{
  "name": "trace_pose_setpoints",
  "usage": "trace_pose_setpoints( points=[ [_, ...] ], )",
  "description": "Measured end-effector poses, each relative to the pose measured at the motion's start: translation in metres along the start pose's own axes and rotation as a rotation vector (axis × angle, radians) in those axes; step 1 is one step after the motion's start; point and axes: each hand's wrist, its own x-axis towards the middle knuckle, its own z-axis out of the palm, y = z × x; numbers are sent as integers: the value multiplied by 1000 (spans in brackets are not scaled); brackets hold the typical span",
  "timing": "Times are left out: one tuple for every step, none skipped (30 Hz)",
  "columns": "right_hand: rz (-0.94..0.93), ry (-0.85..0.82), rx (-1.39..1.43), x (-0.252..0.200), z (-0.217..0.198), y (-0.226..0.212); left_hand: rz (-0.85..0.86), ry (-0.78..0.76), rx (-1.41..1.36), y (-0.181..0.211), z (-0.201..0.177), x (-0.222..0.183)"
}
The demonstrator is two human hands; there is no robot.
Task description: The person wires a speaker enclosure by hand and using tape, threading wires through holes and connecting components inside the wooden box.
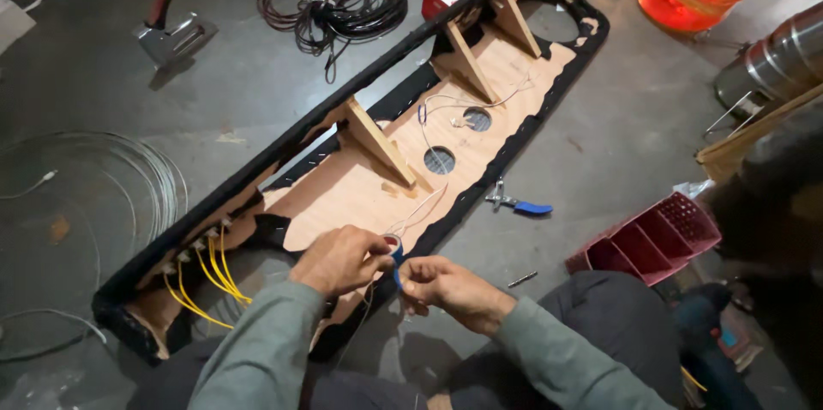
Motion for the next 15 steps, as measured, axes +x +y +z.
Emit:
trace_pose_setpoints(
  points=[
    [13,-8,61,0,-1,1,-58,-16,38,4,-4,-1],
    [26,-16,122,0,-3,1,-37,5,53,8,-8,-3],
    [36,-22,178,0,-8,0,-12,31,68,11,-14,-3],
    [61,24,136,1,-17,-4,12,56,83,15,-19,-3],
    [90,68,94,1,-28,-8,-27,46,37,19,-24,-6],
    [119,113,53,-1,-38,-9,-67,35,-9,22,-32,-9],
    [116,131,5,-1,-47,-10,-103,28,-55,26,-38,-11],
    [113,148,-42,1,-57,-10,-141,-26,-82,31,-42,-14],
    [107,167,-90,4,-64,-9,-178,-79,-106,35,-46,-17],
    [123,182,-129,5,-67,-4,-214,-132,-131,39,-48,-17],
    [133,200,-168,8,-68,2,-162,-109,-154,42,-49,-17],
    [143,217,-207,9,-69,6,-110,-86,-178,44,-47,-18],
    [136,295,-246,10,-69,10,-64,-68,-204,45,-43,-22],
    [128,373,-285,12,-68,12,-38,-47,-173,46,-39,-25],
    [119,450,-323,13,-65,12,-12,-26,-140,46,-35,-27]
  ],
)
